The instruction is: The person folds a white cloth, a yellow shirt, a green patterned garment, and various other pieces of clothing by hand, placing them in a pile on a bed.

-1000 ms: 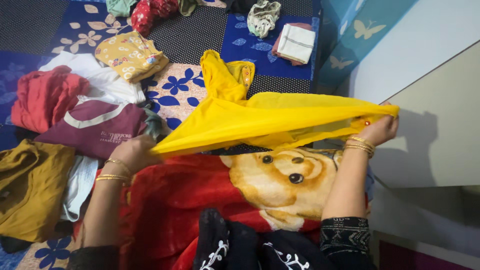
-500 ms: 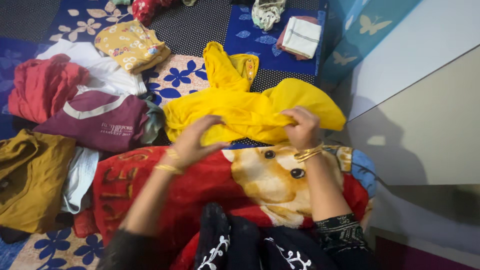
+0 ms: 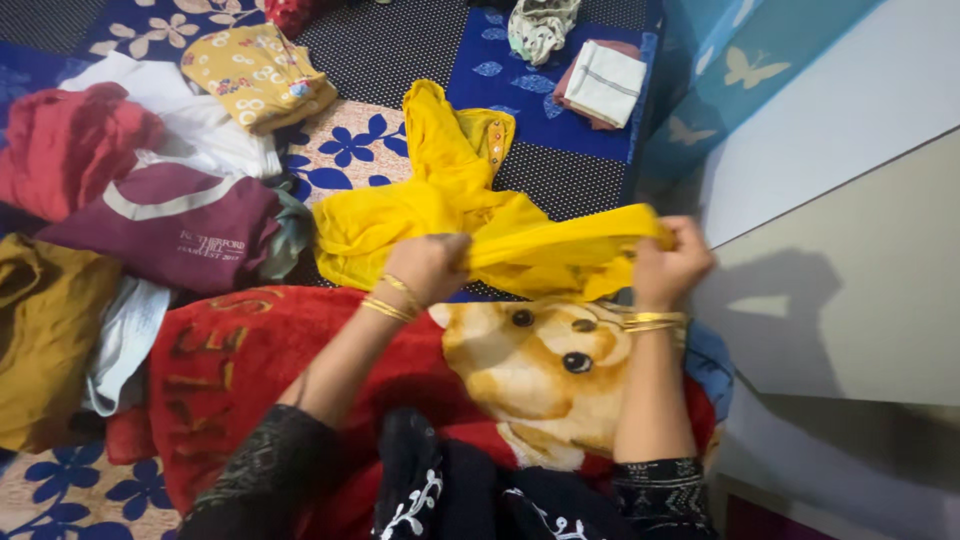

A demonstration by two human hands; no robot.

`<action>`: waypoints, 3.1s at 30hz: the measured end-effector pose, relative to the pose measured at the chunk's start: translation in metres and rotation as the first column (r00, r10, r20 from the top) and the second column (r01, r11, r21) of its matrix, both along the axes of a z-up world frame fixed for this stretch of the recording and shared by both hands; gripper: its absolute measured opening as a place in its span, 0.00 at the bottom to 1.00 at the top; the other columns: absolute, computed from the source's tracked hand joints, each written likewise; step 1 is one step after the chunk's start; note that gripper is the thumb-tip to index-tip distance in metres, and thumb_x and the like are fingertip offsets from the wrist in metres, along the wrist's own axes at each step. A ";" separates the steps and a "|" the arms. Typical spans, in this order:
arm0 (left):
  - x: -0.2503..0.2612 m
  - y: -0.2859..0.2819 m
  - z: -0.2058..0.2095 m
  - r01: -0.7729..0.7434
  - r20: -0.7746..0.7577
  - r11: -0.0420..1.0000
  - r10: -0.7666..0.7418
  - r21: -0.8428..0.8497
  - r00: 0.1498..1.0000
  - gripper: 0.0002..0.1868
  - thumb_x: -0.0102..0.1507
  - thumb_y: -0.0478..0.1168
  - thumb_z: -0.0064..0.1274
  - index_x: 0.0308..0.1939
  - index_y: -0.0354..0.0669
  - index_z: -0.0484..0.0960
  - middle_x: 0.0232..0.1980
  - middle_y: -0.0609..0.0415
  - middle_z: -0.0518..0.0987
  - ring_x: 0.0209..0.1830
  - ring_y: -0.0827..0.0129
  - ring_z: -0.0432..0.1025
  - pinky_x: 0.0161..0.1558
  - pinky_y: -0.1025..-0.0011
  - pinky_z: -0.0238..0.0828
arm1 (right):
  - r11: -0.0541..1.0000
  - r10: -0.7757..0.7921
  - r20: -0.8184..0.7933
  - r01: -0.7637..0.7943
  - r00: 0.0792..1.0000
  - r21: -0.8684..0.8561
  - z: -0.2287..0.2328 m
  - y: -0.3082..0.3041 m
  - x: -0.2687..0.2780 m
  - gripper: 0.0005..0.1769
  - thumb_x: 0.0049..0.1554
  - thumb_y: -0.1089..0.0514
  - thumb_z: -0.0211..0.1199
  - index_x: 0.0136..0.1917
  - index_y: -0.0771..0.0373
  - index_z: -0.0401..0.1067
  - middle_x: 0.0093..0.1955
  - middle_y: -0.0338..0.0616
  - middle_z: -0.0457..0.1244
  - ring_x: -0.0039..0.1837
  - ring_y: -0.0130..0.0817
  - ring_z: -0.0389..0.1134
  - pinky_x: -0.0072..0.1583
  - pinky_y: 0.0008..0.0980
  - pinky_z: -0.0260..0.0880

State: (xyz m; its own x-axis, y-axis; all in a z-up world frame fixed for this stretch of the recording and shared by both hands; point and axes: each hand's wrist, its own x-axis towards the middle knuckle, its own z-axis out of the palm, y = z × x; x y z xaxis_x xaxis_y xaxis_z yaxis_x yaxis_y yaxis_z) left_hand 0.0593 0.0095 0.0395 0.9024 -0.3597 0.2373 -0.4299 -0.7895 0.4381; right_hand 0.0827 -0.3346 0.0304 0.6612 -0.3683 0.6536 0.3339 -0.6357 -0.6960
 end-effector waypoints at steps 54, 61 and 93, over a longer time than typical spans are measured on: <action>-0.060 0.237 0.068 -0.485 0.162 0.837 0.458 0.253 0.874 0.10 0.63 0.45 0.63 0.34 0.45 0.81 0.36 0.46 0.81 0.37 0.47 0.76 0.38 0.52 0.72 | 0.539 -0.203 0.043 0.075 0.978 0.839 -0.037 -0.112 0.022 0.11 0.58 0.68 0.53 0.54 0.65 0.71 0.50 0.43 0.67 0.49 0.33 0.72 0.51 0.34 0.81; -0.057 0.114 0.080 -0.089 0.306 0.996 0.082 0.010 0.949 0.12 0.51 0.36 0.65 0.35 0.41 0.79 0.51 0.48 0.80 0.44 0.51 0.77 0.42 0.58 0.76 | 0.904 0.422 -0.130 -0.405 0.897 0.138 0.003 0.061 0.001 0.12 0.60 0.62 0.68 0.57 0.61 0.73 0.52 0.38 0.68 0.49 0.21 0.69 0.46 0.22 0.74; -0.041 -0.047 0.040 0.235 0.068 0.254 -0.530 -0.938 0.846 0.11 0.54 0.32 0.58 0.33 0.37 0.69 0.79 0.35 0.62 0.83 0.45 0.57 0.82 0.57 0.47 | 0.017 0.916 0.240 -0.627 0.322 0.779 0.032 0.067 -0.024 0.20 0.47 0.78 0.53 0.49 0.60 0.65 0.48 0.36 0.58 0.51 0.26 0.59 0.56 0.25 0.62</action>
